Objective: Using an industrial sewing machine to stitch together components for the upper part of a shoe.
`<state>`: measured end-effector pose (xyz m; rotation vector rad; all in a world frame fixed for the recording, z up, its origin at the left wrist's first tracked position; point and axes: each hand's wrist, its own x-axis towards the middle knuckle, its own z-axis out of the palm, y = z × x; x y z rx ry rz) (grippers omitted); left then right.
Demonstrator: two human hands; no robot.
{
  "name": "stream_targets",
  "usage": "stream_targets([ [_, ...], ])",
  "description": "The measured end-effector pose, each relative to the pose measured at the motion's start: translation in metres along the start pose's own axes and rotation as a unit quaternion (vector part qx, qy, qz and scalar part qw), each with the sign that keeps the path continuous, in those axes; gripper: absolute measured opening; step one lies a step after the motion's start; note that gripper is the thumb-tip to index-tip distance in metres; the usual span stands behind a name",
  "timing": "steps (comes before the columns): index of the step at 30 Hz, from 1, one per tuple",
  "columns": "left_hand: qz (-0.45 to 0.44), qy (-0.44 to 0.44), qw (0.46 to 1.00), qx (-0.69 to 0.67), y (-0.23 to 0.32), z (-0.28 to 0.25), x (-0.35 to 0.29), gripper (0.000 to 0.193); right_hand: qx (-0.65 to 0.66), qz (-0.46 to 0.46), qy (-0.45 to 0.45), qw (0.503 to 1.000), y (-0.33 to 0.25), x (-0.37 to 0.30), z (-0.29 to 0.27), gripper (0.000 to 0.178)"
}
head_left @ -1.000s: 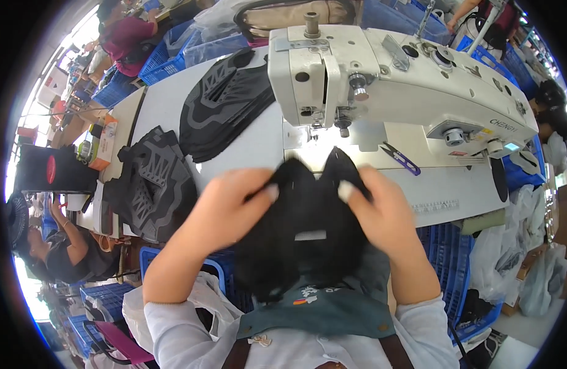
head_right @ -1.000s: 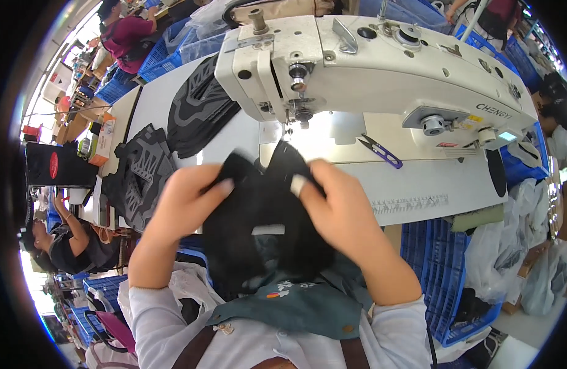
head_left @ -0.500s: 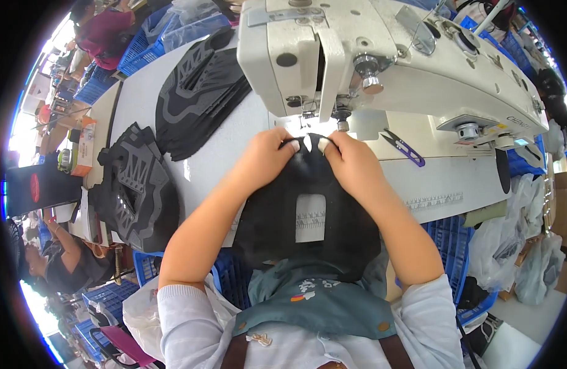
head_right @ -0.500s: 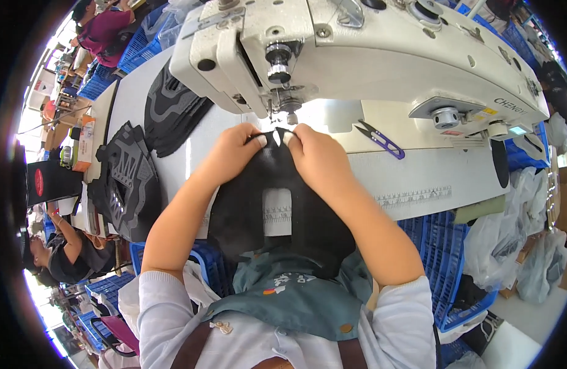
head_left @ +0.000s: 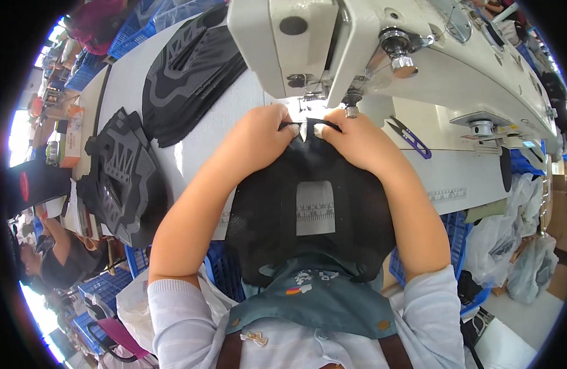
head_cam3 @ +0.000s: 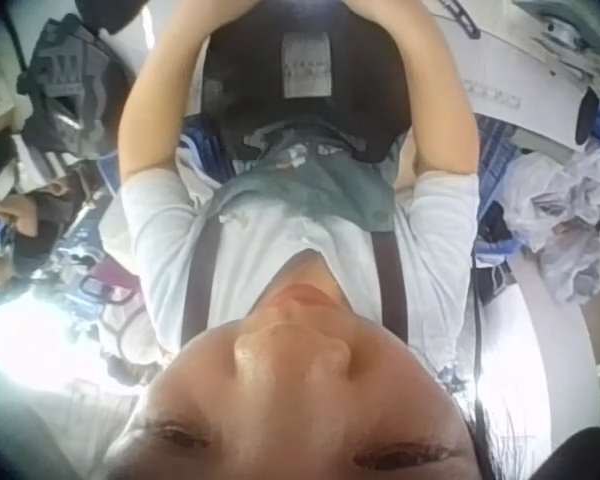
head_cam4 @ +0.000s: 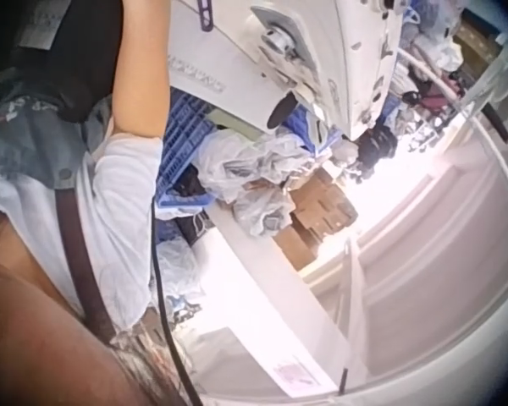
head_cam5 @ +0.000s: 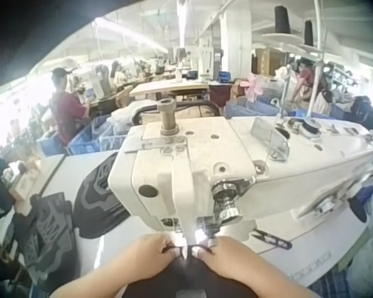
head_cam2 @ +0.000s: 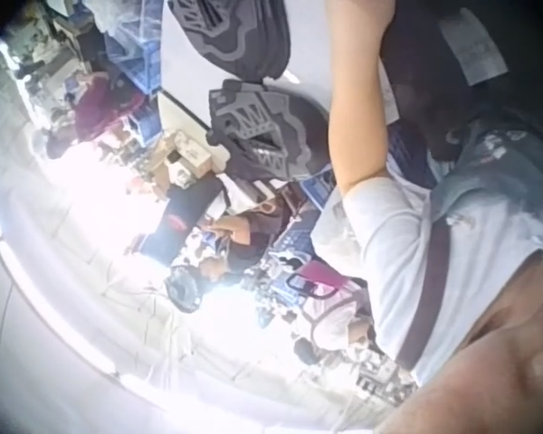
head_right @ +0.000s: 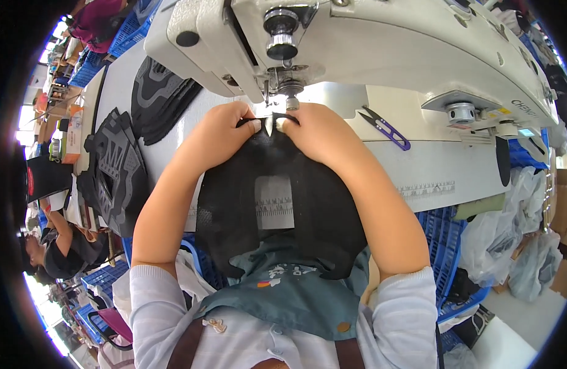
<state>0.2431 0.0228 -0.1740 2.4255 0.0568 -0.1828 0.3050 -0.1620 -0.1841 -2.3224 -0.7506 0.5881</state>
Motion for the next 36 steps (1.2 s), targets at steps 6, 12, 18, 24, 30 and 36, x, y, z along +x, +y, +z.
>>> stream_targets([
  [6, -0.02, -0.033, 0.999, 0.02, -0.012, 0.003, 0.012, 0.022, -0.087, 0.069, 0.027, 0.993, -0.003, 0.004, 0.003, 0.029],
  [12, 0.031, 0.039, 0.999, 0.02, 0.007, 0.0, -0.006, 0.015, -0.033, -0.015, 0.067, 0.997, -0.011, -0.009, 0.001, 0.022],
  [18, 0.071, 0.131, 0.988, 0.037, 0.02, 0.013, -0.021, 0.012, -0.039, -0.086, 0.186, 0.978, -0.006, -0.018, 0.014, 0.017],
  [24, 0.05, 0.1, 0.992, -0.053, 0.014, 0.011, -0.022, 0.014, 0.04, -0.07, 0.198, 0.977, -0.01, -0.023, 0.012, 0.018],
  [30, -0.047, -0.056, 0.996, -0.046, -0.004, 0.005, 0.008, 0.018, 0.087, 0.002, 0.057, 0.995, 0.001, -0.004, 0.005, 0.024],
  [36, -0.02, -0.01, 1.0, -0.01, -0.014, 0.01, 0.019, 0.022, -0.009, 0.062, 0.034, 0.997, 0.004, 0.006, 0.005, 0.028],
])
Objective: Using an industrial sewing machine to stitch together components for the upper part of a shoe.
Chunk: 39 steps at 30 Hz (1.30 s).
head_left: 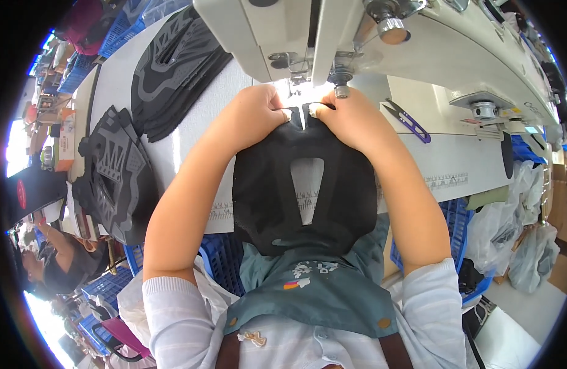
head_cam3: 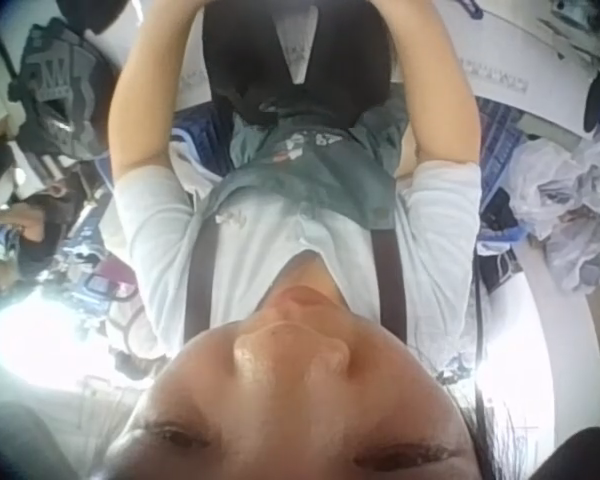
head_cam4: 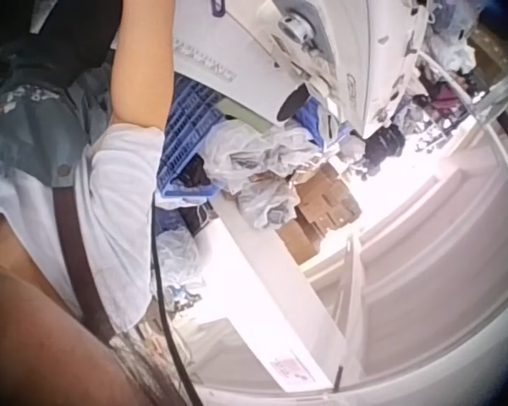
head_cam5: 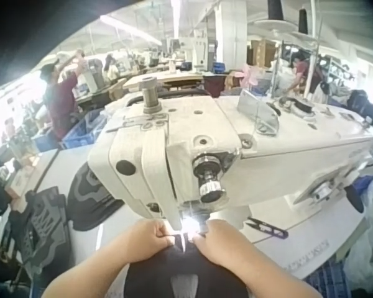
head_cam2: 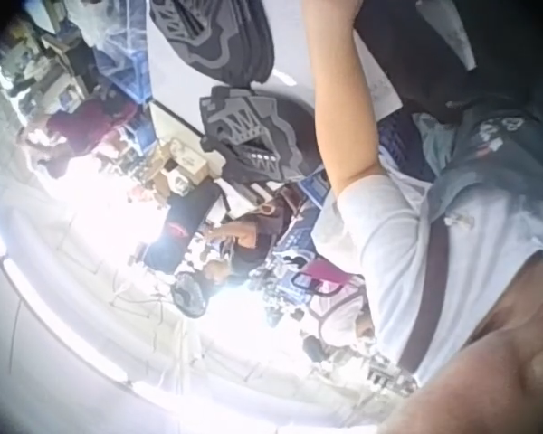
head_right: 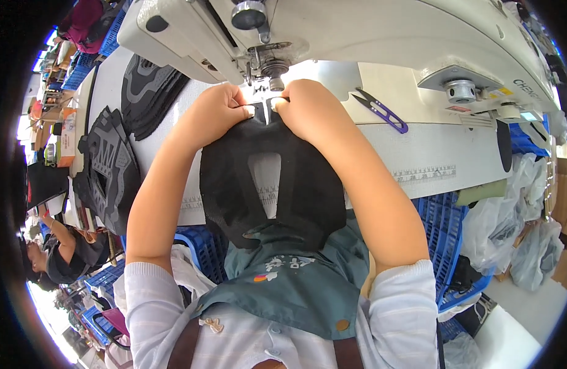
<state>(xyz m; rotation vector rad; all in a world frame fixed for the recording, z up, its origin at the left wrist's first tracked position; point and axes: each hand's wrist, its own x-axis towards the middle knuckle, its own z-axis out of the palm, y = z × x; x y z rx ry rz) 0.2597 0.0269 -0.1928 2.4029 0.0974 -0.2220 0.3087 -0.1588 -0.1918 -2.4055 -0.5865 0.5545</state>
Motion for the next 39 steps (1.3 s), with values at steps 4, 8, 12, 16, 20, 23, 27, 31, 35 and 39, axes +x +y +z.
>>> stream_targets([
  [4, -0.008, 0.012, 1.0, 0.018, 0.0, 0.001, 0.001, 0.022, -0.032, 0.007, 0.055, 0.998, 0.002, 0.003, 0.003, 0.03],
  [8, -0.001, 0.004, 0.999, 0.034, -0.001, 0.0, 0.005, 0.024, -0.073, 0.035, 0.041, 0.996, -0.01, 0.001, -0.004, 0.036],
  [12, 0.001, -0.003, 1.0, 0.005, -0.001, -0.002, 0.007, 0.024, -0.046, 0.047, 0.023, 0.998, -0.01, 0.002, -0.007, 0.037],
  [16, -0.012, -0.036, 0.999, -0.009, 0.008, -0.011, 0.003, 0.024, -0.047, 0.045, -0.036, 0.997, -0.01, 0.004, -0.009, 0.039],
  [20, 0.001, -0.051, 0.999, -0.005, 0.008, -0.015, 0.008, 0.023, -0.055, 0.045, -0.041, 0.997, -0.003, 0.011, -0.006, 0.041],
  [23, -0.015, -0.078, 0.997, 0.009, 0.009, -0.016, 0.011, 0.022, -0.072, 0.067, -0.042, 0.994, -0.01, 0.01, -0.009, 0.044],
  [27, -0.04, -0.071, 0.997, 0.0, 0.002, -0.011, 0.012, 0.02, -0.065, 0.064, -0.036, 0.995, -0.01, 0.011, -0.008, 0.047],
  [31, -0.003, -0.046, 0.999, -0.017, -0.004, -0.008, 0.015, 0.019, -0.083, 0.08, -0.043, 0.992, -0.014, 0.011, -0.012, 0.051],
  [35, -0.022, -0.044, 0.999, -0.016, 0.002, -0.009, 0.013, 0.019, -0.08, 0.06, -0.028, 0.995, -0.004, 0.014, -0.007, 0.057],
  [39, -0.03, -0.037, 0.999, -0.021, 0.003, -0.009, 0.012, 0.019, -0.098, 0.103, -0.068, 0.987, -0.02, 0.01, -0.018, 0.063],
])
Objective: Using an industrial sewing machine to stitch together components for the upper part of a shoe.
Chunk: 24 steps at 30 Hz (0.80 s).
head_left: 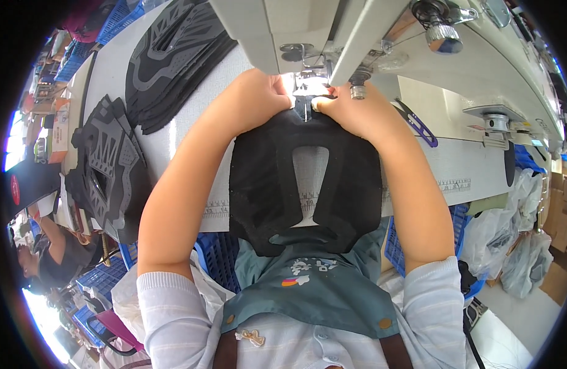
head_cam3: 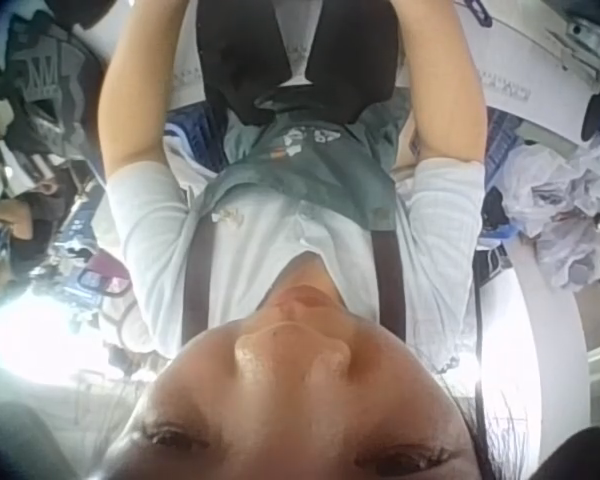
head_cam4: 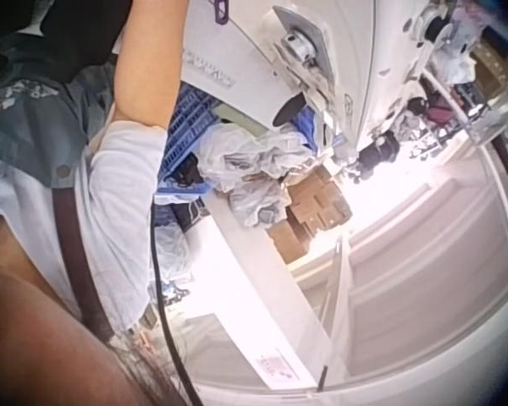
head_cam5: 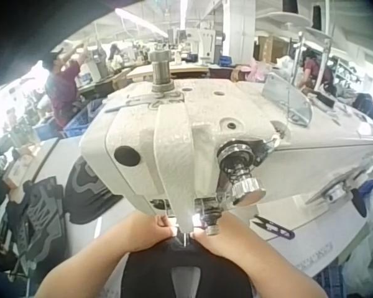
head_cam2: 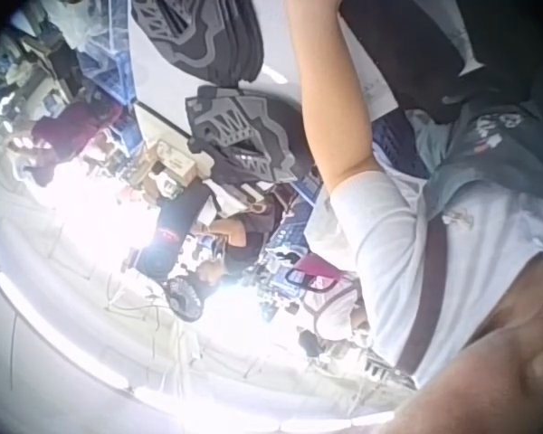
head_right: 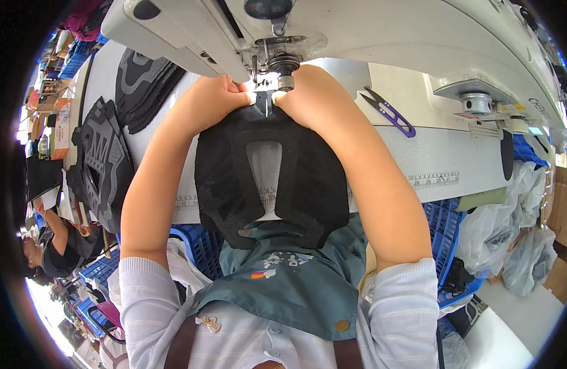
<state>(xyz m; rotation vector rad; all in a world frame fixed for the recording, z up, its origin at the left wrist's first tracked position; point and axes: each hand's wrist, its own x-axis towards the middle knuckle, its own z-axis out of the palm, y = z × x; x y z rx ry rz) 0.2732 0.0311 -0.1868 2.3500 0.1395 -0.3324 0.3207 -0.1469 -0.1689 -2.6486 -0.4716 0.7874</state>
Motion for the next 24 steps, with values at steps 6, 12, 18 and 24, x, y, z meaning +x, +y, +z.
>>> stream_targets([
  [6, -0.013, 0.001, 1.0, 0.01, 0.005, -0.003, 0.0, 0.019, -0.006, 0.008, -0.001, 1.0, 0.003, 0.003, 0.007, 0.066],
  [12, -0.03, 0.024, 0.999, 0.019, 0.009, -0.005, 0.001, 0.019, 0.024, -0.12, 0.189, 0.974, 0.01, 0.004, 0.015, 0.037],
  [18, 0.038, 0.045, 0.997, 0.042, -0.011, 0.0, 0.014, 0.017, 0.049, -0.045, 0.071, 0.995, 0.008, 0.014, 0.008, 0.049],
  [24, 0.15, 0.102, 0.983, 0.036, -0.028, 0.006, 0.028, 0.015, 0.02, -0.104, 0.137, 0.985, 0.026, 0.026, 0.021, 0.046],
])
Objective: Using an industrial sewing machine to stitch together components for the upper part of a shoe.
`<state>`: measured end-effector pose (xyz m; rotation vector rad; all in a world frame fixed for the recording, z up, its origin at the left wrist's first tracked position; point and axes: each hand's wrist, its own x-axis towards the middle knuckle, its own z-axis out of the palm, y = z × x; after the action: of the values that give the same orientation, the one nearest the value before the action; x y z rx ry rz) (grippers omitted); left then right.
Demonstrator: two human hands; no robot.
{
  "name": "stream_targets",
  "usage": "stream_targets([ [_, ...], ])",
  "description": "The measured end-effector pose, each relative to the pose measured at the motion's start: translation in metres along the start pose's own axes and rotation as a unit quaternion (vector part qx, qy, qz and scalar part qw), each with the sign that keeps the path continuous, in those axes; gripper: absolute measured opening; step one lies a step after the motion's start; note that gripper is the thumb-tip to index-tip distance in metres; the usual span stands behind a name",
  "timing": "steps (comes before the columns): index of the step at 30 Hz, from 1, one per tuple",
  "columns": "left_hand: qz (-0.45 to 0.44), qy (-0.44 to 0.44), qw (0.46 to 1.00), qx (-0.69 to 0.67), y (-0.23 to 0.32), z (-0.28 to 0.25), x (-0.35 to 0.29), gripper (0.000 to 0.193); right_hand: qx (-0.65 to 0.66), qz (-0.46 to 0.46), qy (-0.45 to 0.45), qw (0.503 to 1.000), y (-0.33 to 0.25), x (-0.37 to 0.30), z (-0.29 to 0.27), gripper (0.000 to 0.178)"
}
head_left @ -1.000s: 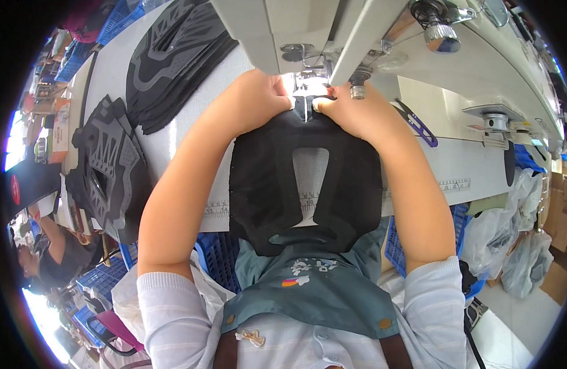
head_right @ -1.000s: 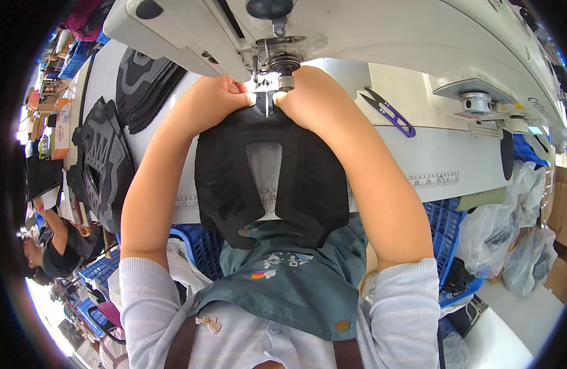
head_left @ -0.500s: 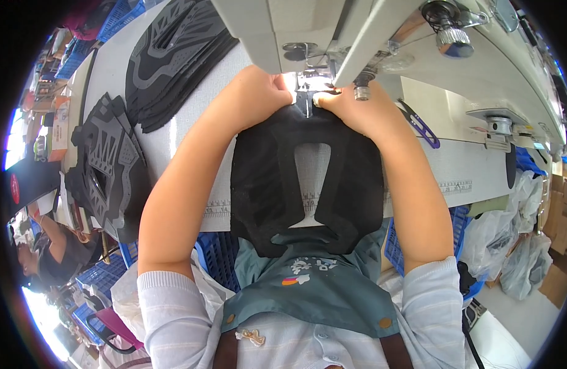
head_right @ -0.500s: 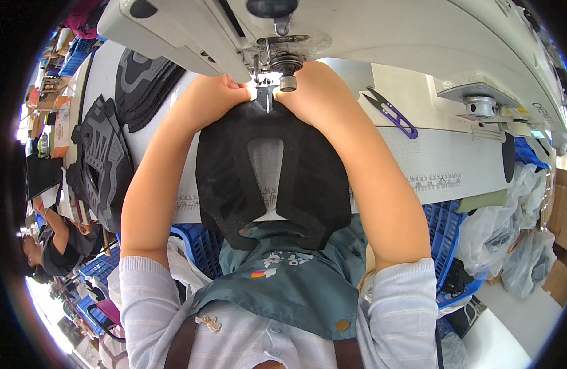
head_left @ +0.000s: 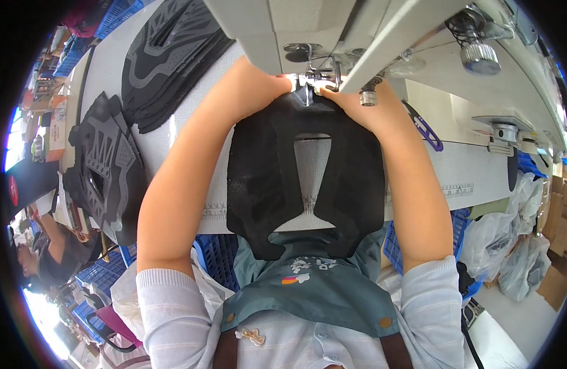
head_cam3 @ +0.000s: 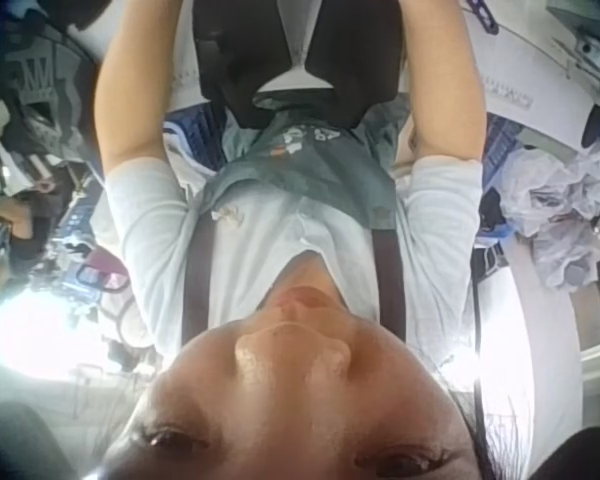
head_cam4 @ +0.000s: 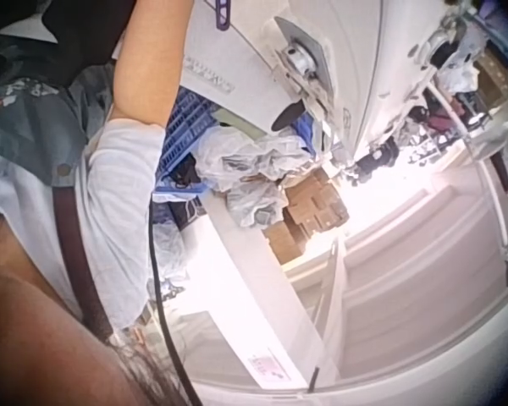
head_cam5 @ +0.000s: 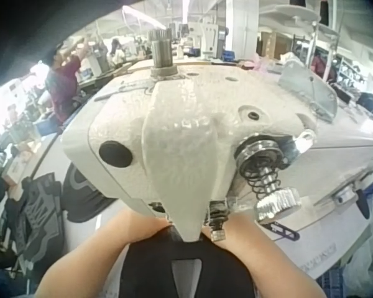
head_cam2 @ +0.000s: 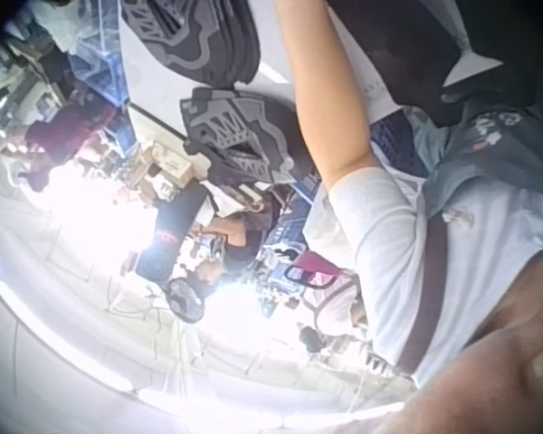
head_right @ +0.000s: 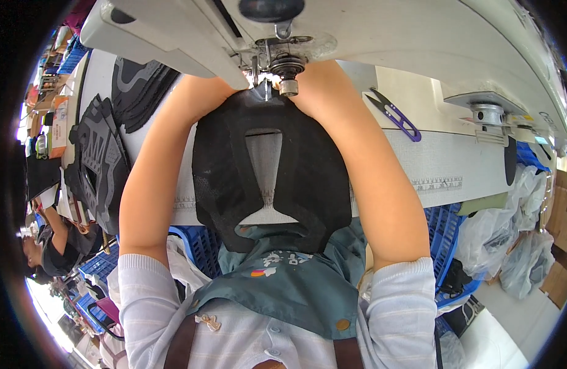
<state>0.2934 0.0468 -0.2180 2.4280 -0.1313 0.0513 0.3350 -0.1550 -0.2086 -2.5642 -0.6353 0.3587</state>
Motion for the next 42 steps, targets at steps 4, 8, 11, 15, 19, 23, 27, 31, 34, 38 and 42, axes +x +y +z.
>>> stream_targets([
  [4, 0.008, 0.021, 0.999, -0.023, 0.007, -0.003, 0.001, 0.019, -0.015, 0.01, -0.01, 1.0, 0.001, 0.004, 0.001, 0.044],
  [8, -0.012, -0.001, 1.0, -0.011, 0.006, -0.004, 0.001, 0.021, -0.018, 0.018, -0.008, 1.0, -0.002, 0.004, 0.002, 0.041],
  [11, 0.005, 0.012, 1.0, -0.011, 0.002, -0.003, -0.001, 0.02, -0.014, 0.043, -0.019, 0.999, -0.018, -0.003, -0.01, 0.043],
  [15, 0.014, 0.002, 1.0, 0.009, 0.006, -0.005, 0.0, 0.019, 0.006, 0.021, -0.005, 1.0, -0.015, -0.003, -0.009, 0.047],
  [19, 0.02, 0.014, 1.0, 0.003, 0.007, -0.006, 0.0, 0.019, -0.061, 0.001, -0.019, 0.998, -0.01, 0.002, -0.005, 0.05],
  [23, 0.018, 0.008, 1.0, 0.015, 0.008, -0.007, 0.0, 0.019, -0.101, 0.029, -0.044, 0.993, -0.015, 0.002, -0.008, 0.05],
  [27, 0.001, -0.03, 0.998, 0.048, 0.013, -0.013, 0.002, 0.019, -0.066, -0.013, 0.012, 0.998, -0.008, 0.001, -0.001, 0.05],
  [31, -0.021, -0.044, 0.997, 0.065, 0.019, -0.016, 0.001, 0.021, -0.121, 0.007, -0.032, 0.992, -0.01, 0.001, -0.004, 0.051],
  [34, -0.015, -0.028, 0.998, 0.051, 0.018, -0.015, 0.0, 0.022, -0.101, -0.017, -0.024, 0.994, -0.005, 0.0, -0.001, 0.052],
  [38, -0.05, -0.072, 0.994, 0.069, 0.024, -0.018, 0.003, 0.023, -0.125, 0.035, -0.063, 0.99, -0.012, 0.0, -0.008, 0.054],
  [42, -0.019, -0.044, 0.998, 0.046, 0.017, -0.014, 0.0, 0.022, -0.123, 0.073, -0.092, 0.985, -0.017, 0.0, -0.008, 0.065],
])
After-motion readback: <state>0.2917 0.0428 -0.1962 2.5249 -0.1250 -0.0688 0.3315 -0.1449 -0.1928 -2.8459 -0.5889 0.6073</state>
